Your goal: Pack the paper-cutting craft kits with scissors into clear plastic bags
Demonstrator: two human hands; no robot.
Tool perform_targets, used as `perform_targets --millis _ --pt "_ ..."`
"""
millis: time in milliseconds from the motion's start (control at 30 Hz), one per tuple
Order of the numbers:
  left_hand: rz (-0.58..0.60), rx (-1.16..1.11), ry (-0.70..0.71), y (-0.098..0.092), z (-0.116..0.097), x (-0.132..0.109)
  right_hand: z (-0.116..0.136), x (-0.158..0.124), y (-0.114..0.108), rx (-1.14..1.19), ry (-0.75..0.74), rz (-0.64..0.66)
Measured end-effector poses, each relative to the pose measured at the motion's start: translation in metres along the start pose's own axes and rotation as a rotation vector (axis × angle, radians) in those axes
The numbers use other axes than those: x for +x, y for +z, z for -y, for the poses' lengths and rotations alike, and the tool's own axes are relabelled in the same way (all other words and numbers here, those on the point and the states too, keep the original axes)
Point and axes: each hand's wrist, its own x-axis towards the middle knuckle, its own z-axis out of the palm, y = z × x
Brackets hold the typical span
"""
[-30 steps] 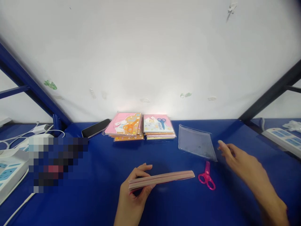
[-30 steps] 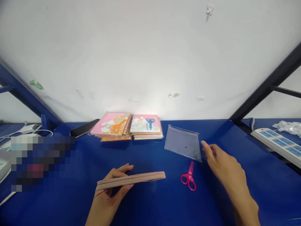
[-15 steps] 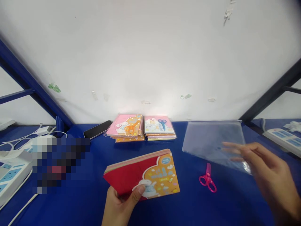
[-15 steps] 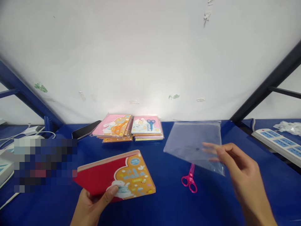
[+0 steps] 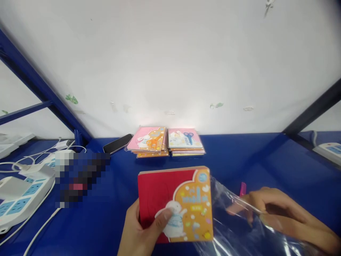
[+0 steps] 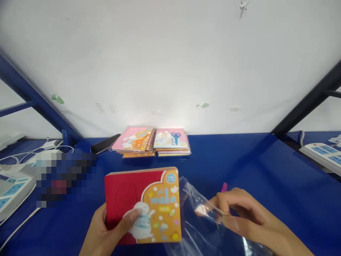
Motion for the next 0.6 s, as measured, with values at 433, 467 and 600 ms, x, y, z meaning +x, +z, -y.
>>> perform_targets --millis 433,467,600 --pt "-0.032 0.055 0.095 0.003 0.025 0.043 -0.007 0.033 0.006 -0.077 0.047 0.306" --pt "-0.024 0.062 0.095 0.002 0.026 0.044 -0.006 0.035 0.006 -0.1 0.034 0.305" --pt "0.05 0.094 0.051 -0.008 0.024 0.047 -0.007 0.04 0.005 -0.179 0.039 0.34"
